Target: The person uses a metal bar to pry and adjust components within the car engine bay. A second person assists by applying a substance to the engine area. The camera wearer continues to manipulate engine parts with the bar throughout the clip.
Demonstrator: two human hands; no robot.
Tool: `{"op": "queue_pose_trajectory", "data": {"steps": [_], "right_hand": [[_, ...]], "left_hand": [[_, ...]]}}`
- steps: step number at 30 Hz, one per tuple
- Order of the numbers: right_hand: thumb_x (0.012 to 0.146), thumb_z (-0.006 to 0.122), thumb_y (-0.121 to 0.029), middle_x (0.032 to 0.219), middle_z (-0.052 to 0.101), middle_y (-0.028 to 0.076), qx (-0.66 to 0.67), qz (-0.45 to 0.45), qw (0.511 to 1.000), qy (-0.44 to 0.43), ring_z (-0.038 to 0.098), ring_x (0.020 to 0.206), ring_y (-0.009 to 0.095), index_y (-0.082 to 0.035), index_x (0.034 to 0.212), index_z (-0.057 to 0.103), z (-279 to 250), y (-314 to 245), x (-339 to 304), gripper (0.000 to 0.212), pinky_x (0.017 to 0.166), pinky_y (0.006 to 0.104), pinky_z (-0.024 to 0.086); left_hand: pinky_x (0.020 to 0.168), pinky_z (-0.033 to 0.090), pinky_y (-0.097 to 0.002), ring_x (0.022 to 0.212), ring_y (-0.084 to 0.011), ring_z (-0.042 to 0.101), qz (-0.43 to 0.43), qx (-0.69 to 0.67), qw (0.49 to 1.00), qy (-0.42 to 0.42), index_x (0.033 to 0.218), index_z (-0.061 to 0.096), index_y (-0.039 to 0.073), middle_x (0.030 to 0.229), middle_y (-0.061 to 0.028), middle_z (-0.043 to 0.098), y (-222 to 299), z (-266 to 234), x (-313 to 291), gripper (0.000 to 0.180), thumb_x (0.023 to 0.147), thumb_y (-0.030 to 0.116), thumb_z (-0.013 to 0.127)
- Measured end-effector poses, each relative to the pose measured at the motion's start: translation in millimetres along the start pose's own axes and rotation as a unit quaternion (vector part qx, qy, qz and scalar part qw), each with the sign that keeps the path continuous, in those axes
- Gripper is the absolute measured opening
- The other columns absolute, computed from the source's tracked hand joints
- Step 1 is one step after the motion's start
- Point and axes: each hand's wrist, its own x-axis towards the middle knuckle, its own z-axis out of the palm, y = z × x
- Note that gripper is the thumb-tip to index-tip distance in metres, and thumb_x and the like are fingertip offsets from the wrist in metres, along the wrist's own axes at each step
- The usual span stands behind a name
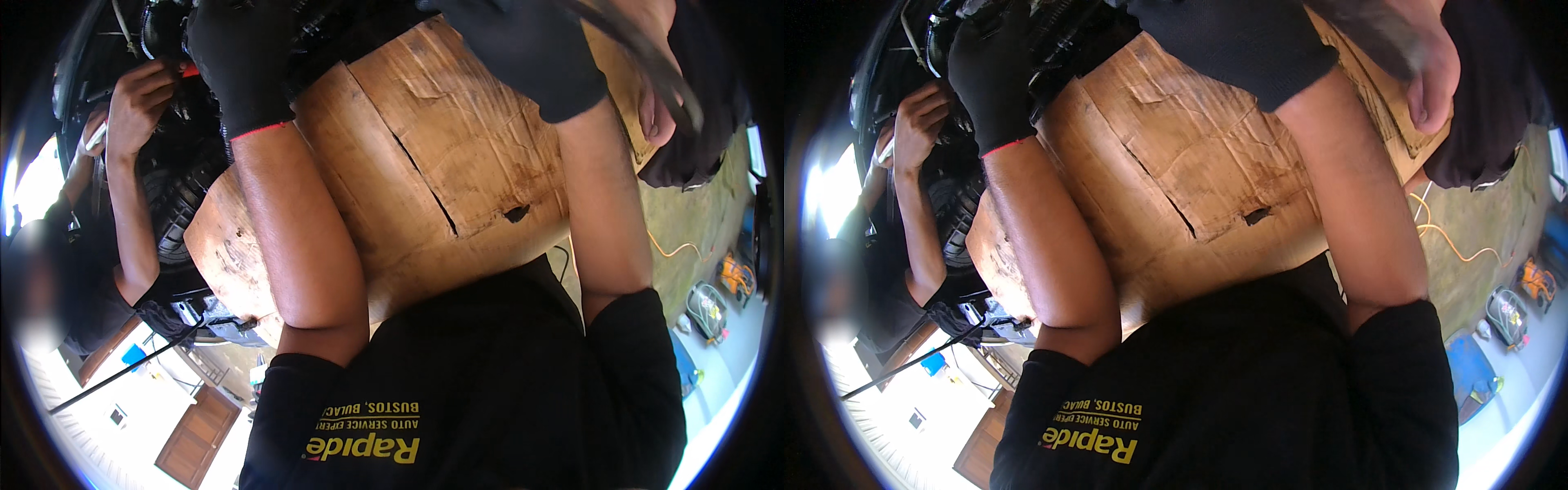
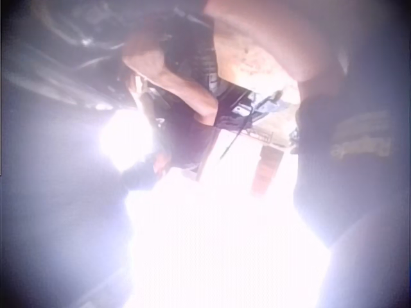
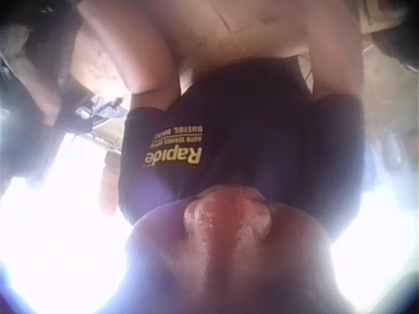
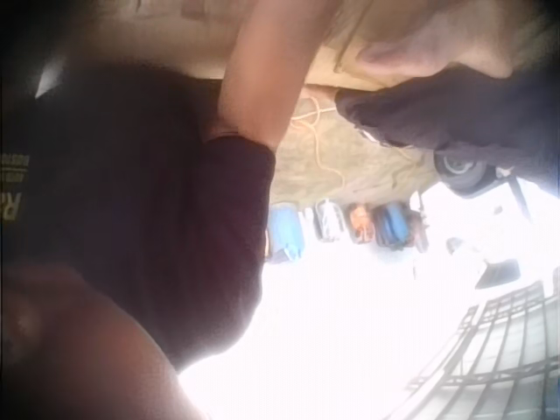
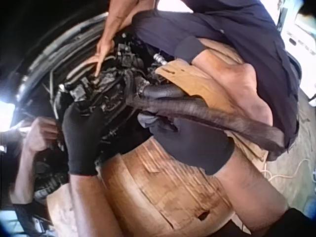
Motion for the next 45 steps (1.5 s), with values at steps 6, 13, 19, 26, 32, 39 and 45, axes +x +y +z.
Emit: {"op": "queue_pose_trajectory", "data": {"steps": [6,13,19,26,32,39,45], "right_hand": [[0.094,0.073,-0.013,0.1,0.072,0.015,0.068,0.061,0.996,0.001,0.069,0.08,0.025,0.001,0.11,0.07,2.5,-2.0,-2.0,0.021,0.076,0.0358,0.056],[0.094,0.073,-0.014,0.098,0.072,0.014,0.096,0.078,0.992,0.018,0.069,0.079,0.023,0.001,0.108,0.07,8.1,-2.3,-4.7,0.021,0.073,0.0345,0.055],[0.094,0.073,-0.014,0.103,0.072,0.012,0.05,0.012,0.997,0.061,0.069,0.084,0.023,0.0,0.108,0.071,9.7,0.1,-4.9,0.02,0.076,0.0346,0.056],[0.094,0.072,-0.014,0.105,0.072,0.013,-0.02,-0.015,1.0,0.017,0.07,0.084,0.028,0.0,0.105,0.071,2.3,-2.0,1.2,0.018,0.076,0.0366,0.057],[0.093,0.074,-0.016,0.101,0.073,0.016,0.009,0.029,0.999,0.011,0.071,0.088,0.03,-0.002,0.106,0.073,5.7,-3.0,-7.1,0.019,0.079,0.0391,0.057],[0.09,0.074,-0.016,0.111,0.074,0.016,-0.076,-0.002,0.997,0.021,0.07,0.104,0.033,-0.005,0.113,0.075,-0.9,-12.3,3.6,0.026,0.093,0.0428,0.055],[0.094,0.069,-0.019,0.102,0.076,0.012,-0.06,-0.003,0.998,-0.009,0.072,0.093,0.031,-0.012,0.109,0.075,12.5,-5.3,-8.9,0.017,0.082,0.0403,0.056]], "left_hand": [[0.081,0.054,-0.0362,0.091,-0.0203,0.072,-0.027,0.063,0.998,0.002,0.109,0.073,-0.003,0.1,-0.0147,0.078,10.0,0.8,2.0,0.026,0.085,0.008,0.069],[0.081,0.055,-0.0354,0.091,-0.0202,0.072,-0.021,0.024,0.999,0.013,0.109,0.073,-0.004,0.099,-0.0143,0.077,-1.0,3.2,0.2,0.026,0.086,0.006,0.068],[0.08,0.055,-0.0343,0.088,-0.0185,0.071,-0.033,0.023,0.999,-0.008,0.11,0.073,-0.004,0.099,-0.0134,0.077,6.6,1.6,2.3,0.026,0.085,0.005,0.068],[0.081,0.054,-0.0343,0.089,-0.0176,0.07,-0.049,0.009,0.999,-0.006,0.109,0.072,-0.004,0.099,-0.0129,0.077,6.5,0.8,2.5,0.026,0.085,0.004,0.068],[0.078,0.054,-0.0329,0.087,-0.0163,0.07,0.005,0.006,1.0,0.026,0.109,0.072,-0.004,0.099,-0.0124,0.077,-3.6,5.5,-1.4,0.024,0.087,0.005,0.069],[0.076,0.053,-0.0319,0.086,-0.0154,0.066,-0.143,-0.029,0.985,-0.097,0.105,0.073,-0.001,0.091,-0.0112,0.074,56.3,-28.6,13.3,0.022,0.088,0.013,0.075],[0.072,0.052,-0.0393,0.084,-0.0323,0.066,0.191,0.266,0.923,-0.2,0.099,0.07,0.01,0.092,-0.0107,0.066,43.5,-76.8,-7.2,0.025,0.078,0.02,0.08]]}}
